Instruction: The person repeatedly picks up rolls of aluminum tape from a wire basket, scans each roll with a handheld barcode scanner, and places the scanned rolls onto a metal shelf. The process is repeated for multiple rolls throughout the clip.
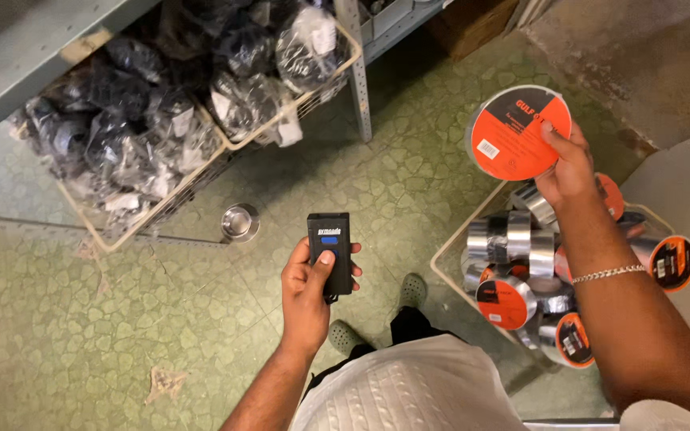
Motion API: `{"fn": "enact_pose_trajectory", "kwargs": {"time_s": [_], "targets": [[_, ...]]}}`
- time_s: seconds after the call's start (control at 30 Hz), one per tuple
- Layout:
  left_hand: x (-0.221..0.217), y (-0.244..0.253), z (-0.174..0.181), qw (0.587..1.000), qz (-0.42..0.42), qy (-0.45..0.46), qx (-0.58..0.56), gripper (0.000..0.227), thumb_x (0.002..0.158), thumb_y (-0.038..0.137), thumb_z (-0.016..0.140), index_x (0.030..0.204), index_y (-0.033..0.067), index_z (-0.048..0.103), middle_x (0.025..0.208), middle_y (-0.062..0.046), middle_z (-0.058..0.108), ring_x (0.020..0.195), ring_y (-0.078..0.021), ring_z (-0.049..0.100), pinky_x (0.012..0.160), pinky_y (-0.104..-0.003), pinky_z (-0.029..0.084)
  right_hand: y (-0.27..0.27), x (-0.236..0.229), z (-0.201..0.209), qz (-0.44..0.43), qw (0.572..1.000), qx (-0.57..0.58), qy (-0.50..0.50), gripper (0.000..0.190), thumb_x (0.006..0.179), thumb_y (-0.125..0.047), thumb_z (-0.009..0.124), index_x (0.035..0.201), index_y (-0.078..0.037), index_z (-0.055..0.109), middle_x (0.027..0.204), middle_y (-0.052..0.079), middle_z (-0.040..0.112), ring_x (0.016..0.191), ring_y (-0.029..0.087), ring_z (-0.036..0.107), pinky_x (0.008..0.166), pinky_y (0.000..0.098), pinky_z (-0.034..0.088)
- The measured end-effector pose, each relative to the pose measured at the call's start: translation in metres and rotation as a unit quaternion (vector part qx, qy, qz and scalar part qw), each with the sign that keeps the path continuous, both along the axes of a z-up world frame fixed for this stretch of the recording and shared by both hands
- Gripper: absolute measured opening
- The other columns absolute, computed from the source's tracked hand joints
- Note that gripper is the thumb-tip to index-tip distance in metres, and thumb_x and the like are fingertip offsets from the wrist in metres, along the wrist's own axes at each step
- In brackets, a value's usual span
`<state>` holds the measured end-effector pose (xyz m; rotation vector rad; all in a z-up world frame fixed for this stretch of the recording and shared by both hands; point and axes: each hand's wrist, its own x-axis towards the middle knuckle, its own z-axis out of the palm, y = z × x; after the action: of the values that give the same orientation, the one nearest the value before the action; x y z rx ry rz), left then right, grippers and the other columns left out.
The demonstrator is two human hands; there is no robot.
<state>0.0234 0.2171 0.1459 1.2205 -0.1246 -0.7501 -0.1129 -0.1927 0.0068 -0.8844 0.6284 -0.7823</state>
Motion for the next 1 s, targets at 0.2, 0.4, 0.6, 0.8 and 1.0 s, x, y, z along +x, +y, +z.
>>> {"fn": "enact_pose_trajectory", "kwargs": {"time_s": [0.2, 0.4, 0.6, 0.8, 1.0], "targets": [[0.006, 0.045, 0.005, 1.000, 0.003, -0.002, -0.022, 0.035, 0.092, 0.027, 0.061, 0.115, -0.0002, 0.060, 0.103, -0.026, 0.075, 0.068, -0.0231, 0.069, 0.056, -0.033, 0.059, 0.045, 0.009, 0.006, 0.003, 1.000, -0.005, 0.013, 0.040, 0.091, -0.019, 0.073, 0.129, -0.010, 0.064, 0.122, 0.008, 0.073, 0.109, 0.018, 0.072, 0.099, 0.0355, 0.062], [0.017, 0.086, 0.004, 0.999, -0.002, -0.008, -0.035, 0.036, 0.092, 0.027, 0.062, 0.115, 0.0001, 0.060, 0.103, -0.026, 0.075, 0.069, -0.0235, 0.069, 0.056, -0.034, 0.060, 0.082, 0.022, -0.001, -0.002, 1.000, -0.007, 0.012, 0.029, 0.093, -0.016, 0.073, 0.121, -0.013, 0.068, 0.116, 0.005, 0.075, 0.101, 0.016, 0.074, 0.091, 0.0321, 0.065], [0.032, 0.114, 0.001, 1.000, 0.012, 0.001, -0.025, 0.036, 0.092, 0.025, 0.061, 0.118, -0.0004, 0.060, 0.103, -0.027, 0.075, 0.068, -0.0237, 0.069, 0.056, -0.034, 0.059, 0.115, 0.041, 0.002, 0.006, 0.999, 0.001, 0.034, 0.036, 0.092, -0.017, 0.072, 0.127, -0.012, 0.066, 0.117, 0.004, 0.074, 0.103, 0.013, 0.073, 0.093, 0.0282, 0.064], [0.038, 0.147, -0.008, 0.993, 0.052, -0.010, -0.103, 0.035, 0.093, 0.024, 0.062, 0.115, -0.0035, 0.058, 0.099, -0.029, 0.074, 0.071, -0.0246, 0.073, 0.055, -0.032, 0.062, 0.178, 0.091, 0.006, 0.042, 0.997, -0.011, 0.069, 0.027, 0.091, -0.015, 0.078, 0.116, -0.011, 0.068, 0.110, 0.011, 0.074, 0.101, 0.027, 0.076, 0.094, 0.0522, 0.060], [0.048, 0.197, -0.005, 0.990, 0.103, -0.012, -0.097, 0.033, 0.093, 0.023, 0.062, 0.113, -0.0032, 0.059, 0.099, -0.030, 0.074, 0.071, -0.0254, 0.074, 0.054, -0.033, 0.063, 0.283, 0.164, 0.039, 0.151, 0.988, -0.004, 0.043, 0.032, 0.086, -0.010, 0.077, 0.117, -0.009, 0.069, 0.106, 0.011, 0.074, 0.097, 0.027, 0.076, 0.090, 0.0493, 0.061]]}}
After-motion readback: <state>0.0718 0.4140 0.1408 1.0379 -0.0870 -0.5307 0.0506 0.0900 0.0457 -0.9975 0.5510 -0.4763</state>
